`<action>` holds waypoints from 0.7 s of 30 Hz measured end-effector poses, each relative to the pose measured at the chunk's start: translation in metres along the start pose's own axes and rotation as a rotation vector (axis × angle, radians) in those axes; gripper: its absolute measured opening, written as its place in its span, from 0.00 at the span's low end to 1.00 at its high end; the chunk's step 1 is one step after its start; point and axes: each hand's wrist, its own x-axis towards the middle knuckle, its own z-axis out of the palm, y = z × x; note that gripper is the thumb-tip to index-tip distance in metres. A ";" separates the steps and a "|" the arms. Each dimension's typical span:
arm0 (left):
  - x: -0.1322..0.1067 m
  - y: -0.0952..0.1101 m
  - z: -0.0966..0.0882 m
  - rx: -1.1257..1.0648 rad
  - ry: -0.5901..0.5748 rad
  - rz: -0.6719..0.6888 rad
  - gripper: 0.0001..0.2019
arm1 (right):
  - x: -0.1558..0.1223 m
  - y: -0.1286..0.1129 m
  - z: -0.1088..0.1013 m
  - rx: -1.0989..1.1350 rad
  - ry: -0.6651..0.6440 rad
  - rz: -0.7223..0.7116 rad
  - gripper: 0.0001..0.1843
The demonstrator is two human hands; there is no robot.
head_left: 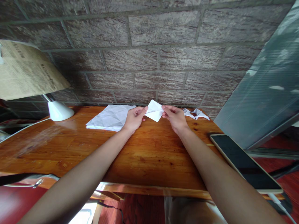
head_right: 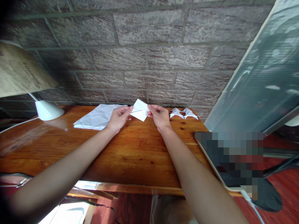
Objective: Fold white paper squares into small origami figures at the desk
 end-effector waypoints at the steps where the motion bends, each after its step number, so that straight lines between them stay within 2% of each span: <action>1: 0.000 0.000 0.000 0.002 -0.004 0.000 0.26 | 0.000 0.000 0.000 -0.005 0.000 -0.003 0.10; 5: 0.001 -0.001 0.001 -0.006 -0.004 -0.017 0.27 | 0.001 0.002 0.000 -0.003 0.006 -0.019 0.11; 14: -0.002 0.001 0.004 0.019 -0.007 -0.025 0.27 | 0.000 -0.001 0.002 -0.017 0.058 -0.043 0.07; 18: -0.003 0.002 0.004 -0.023 -0.024 0.018 0.25 | -0.002 -0.004 0.004 0.006 0.053 0.008 0.04; 21: 0.000 0.002 0.002 -0.093 0.024 0.030 0.24 | -0.007 -0.005 0.006 0.006 -0.024 0.082 0.04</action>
